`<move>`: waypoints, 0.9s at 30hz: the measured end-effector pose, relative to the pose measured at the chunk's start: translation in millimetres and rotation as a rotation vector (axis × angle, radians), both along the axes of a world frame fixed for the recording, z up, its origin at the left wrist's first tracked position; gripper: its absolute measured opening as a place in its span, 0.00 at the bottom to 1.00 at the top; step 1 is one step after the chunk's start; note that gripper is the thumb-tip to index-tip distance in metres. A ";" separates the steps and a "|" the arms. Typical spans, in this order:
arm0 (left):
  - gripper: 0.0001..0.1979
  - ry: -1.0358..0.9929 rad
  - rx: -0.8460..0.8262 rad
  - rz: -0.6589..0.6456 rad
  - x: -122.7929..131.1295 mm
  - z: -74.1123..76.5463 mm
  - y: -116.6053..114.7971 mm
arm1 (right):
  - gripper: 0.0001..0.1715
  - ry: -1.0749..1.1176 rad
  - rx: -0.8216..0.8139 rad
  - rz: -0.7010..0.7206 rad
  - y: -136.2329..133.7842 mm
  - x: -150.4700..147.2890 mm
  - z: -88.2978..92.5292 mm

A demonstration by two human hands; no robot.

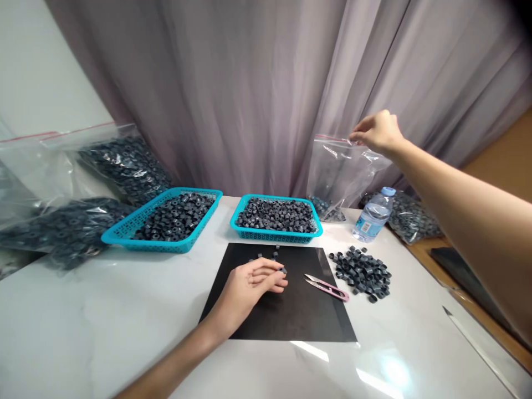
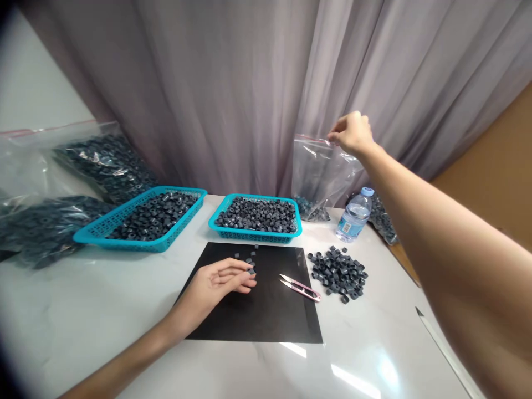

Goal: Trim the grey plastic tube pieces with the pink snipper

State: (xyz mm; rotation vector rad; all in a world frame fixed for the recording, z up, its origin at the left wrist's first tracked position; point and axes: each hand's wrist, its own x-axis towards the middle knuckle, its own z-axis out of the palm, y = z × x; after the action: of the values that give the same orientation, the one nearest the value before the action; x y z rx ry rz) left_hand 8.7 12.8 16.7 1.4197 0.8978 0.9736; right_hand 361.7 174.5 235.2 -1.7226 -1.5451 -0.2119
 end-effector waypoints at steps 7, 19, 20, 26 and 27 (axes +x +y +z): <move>0.12 -0.058 -0.017 -0.015 3.5 13.3 -6.0 | 0.36 -0.041 -0.335 0.068 9.8 13.5 4.9; 0.13 -0.125 -0.072 -0.069 6.1 23.5 -17.1 | 0.34 -0.543 0.482 0.063 -91.6 -58.0 -79.6; 0.12 -0.126 -0.078 -0.074 6.3 23.4 -17.9 | 0.27 -0.550 0.429 0.142 -114.7 -70.3 -102.5; 0.14 -0.073 -0.144 -0.071 7.2 23.3 -21.6 | 0.25 -0.462 -0.065 0.445 -207.2 -100.2 -244.2; 0.15 -0.068 -0.165 -0.068 7.6 23.7 -21.9 | 0.25 -0.433 -0.082 0.435 -210.6 -98.2 -259.0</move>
State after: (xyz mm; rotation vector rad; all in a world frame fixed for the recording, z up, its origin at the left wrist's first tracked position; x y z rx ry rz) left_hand 16.3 -9.1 40.3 1.2624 0.8544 0.8706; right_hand 263.5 -36.1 -23.8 -1.4112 -2.2311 -0.3142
